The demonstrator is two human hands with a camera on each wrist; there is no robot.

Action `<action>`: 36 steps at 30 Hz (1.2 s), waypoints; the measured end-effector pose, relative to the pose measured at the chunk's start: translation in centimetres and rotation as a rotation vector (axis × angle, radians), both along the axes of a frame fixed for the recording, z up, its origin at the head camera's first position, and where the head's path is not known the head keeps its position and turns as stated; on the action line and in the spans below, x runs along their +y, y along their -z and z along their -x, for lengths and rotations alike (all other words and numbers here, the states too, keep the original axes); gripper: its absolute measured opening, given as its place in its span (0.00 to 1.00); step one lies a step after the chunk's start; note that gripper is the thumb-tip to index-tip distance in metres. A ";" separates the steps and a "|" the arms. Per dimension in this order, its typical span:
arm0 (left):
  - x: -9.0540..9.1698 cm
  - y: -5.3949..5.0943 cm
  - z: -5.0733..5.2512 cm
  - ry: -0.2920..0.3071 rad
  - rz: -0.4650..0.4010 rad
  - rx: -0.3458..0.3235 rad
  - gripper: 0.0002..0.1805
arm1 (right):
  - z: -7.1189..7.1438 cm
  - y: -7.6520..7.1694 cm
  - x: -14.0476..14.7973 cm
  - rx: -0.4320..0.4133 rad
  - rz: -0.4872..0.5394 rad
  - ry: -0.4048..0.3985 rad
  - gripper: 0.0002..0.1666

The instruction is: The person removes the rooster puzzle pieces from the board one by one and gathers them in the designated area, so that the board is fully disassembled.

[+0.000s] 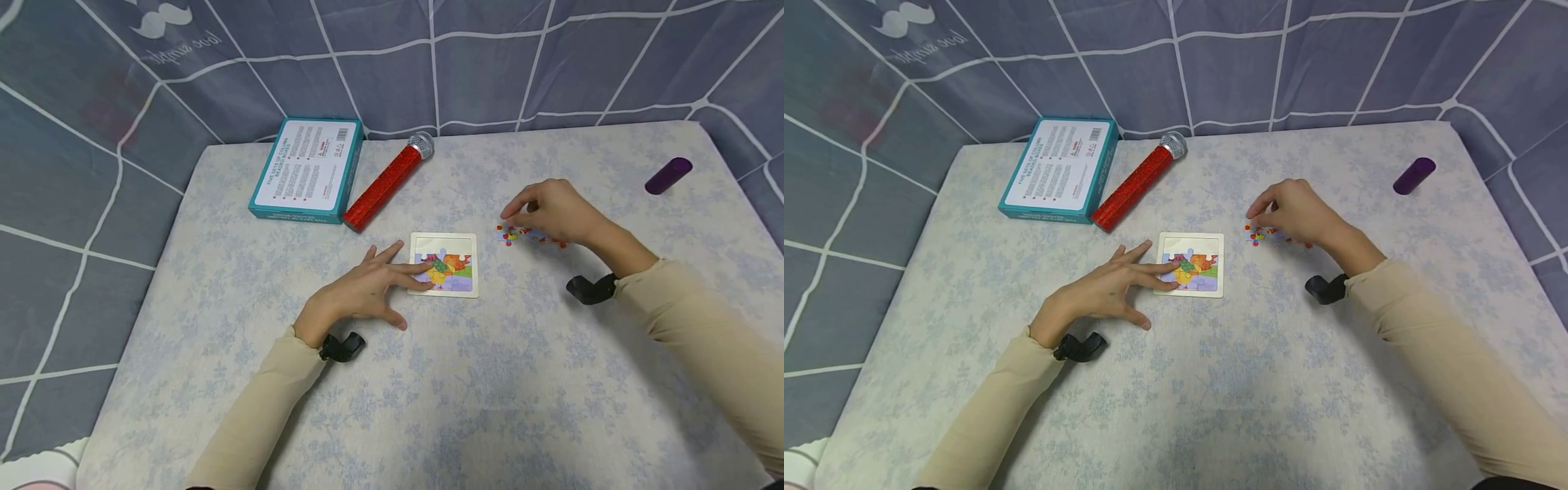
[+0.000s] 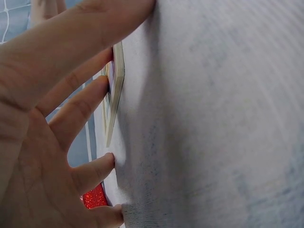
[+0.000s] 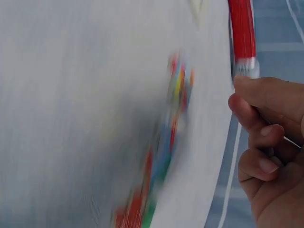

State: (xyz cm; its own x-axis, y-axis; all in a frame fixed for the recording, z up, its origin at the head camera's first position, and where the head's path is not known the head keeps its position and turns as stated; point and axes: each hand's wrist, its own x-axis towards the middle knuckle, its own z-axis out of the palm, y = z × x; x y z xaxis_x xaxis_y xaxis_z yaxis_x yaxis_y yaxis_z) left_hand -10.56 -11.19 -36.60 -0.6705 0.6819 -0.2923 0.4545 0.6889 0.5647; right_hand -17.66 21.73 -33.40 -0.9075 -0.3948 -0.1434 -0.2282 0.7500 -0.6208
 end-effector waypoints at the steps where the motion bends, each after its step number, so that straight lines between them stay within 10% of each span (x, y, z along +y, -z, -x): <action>1: 0.0 0.0 0.0 0.001 0.000 -0.001 0.41 | -0.2 0.1 -0.9 -0.004 0.024 -0.019 0.09; 12: -0.1 0.0 0.2 0.029 -0.012 0.013 0.41 | -1.3 2.2 -8.0 0.011 0.142 -0.263 0.07; 36: -0.9 -0.1 0.1 0.047 -0.044 0.038 0.39 | -1.6 2.3 -10.7 -0.055 0.017 -0.201 0.07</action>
